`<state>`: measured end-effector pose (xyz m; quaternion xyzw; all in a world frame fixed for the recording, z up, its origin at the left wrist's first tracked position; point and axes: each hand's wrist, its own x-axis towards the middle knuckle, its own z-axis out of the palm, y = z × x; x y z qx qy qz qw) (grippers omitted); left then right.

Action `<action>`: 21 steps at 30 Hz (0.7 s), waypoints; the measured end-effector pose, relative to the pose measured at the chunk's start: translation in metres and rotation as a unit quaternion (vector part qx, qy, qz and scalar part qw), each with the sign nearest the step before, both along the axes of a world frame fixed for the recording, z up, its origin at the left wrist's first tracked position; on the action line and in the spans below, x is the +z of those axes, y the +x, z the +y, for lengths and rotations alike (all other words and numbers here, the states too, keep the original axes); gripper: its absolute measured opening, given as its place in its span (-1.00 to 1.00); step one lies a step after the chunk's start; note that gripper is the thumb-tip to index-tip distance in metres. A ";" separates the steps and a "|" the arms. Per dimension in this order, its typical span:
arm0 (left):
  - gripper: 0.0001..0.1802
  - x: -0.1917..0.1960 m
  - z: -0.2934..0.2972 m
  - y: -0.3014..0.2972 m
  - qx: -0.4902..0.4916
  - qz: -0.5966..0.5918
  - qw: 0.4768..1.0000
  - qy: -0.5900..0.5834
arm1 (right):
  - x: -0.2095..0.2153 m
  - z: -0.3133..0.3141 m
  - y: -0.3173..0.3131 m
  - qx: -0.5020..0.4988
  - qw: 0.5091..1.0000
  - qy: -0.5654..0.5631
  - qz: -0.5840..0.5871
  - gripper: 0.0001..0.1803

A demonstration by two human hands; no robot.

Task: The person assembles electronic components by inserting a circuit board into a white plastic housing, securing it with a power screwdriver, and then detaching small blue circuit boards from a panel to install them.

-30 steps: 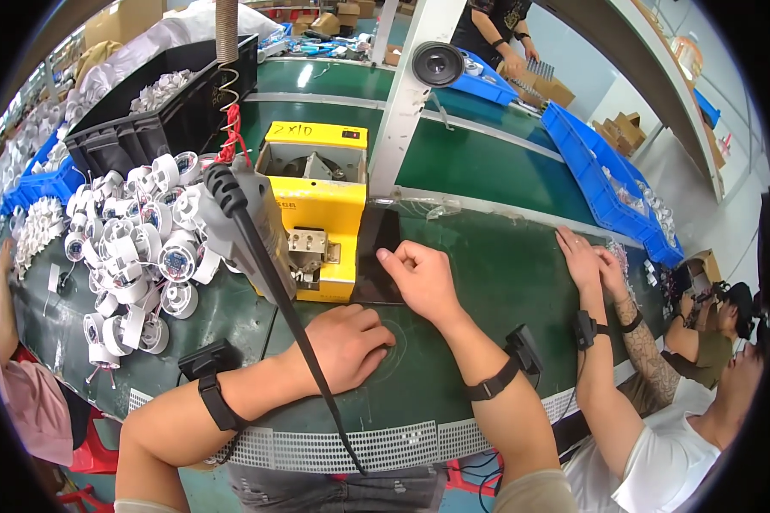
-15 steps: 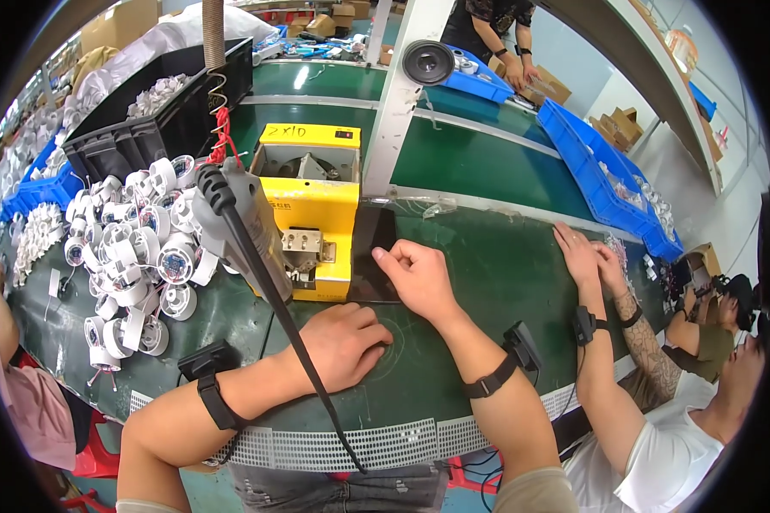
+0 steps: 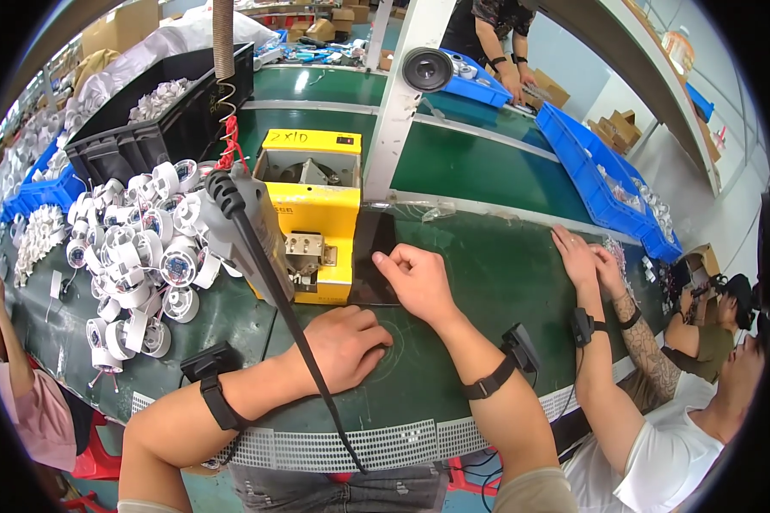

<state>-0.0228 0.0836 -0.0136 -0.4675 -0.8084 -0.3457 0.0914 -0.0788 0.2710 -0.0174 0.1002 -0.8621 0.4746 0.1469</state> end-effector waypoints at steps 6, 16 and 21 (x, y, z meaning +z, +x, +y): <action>-0.87 0.000 0.000 0.000 0.003 0.000 1.000 0.004 | 0.002 0.000 0.000 -0.002 1.000 0.006 0.001 -0.61; -0.87 0.002 0.000 0.000 0.002 -0.002 1.000 0.002 | 0.001 0.001 0.000 0.000 1.000 0.004 -0.013 -0.62; -0.87 0.002 0.000 0.000 0.003 -0.004 1.000 -0.003 | 0.002 0.000 0.001 0.002 1.000 0.005 -0.008 -0.62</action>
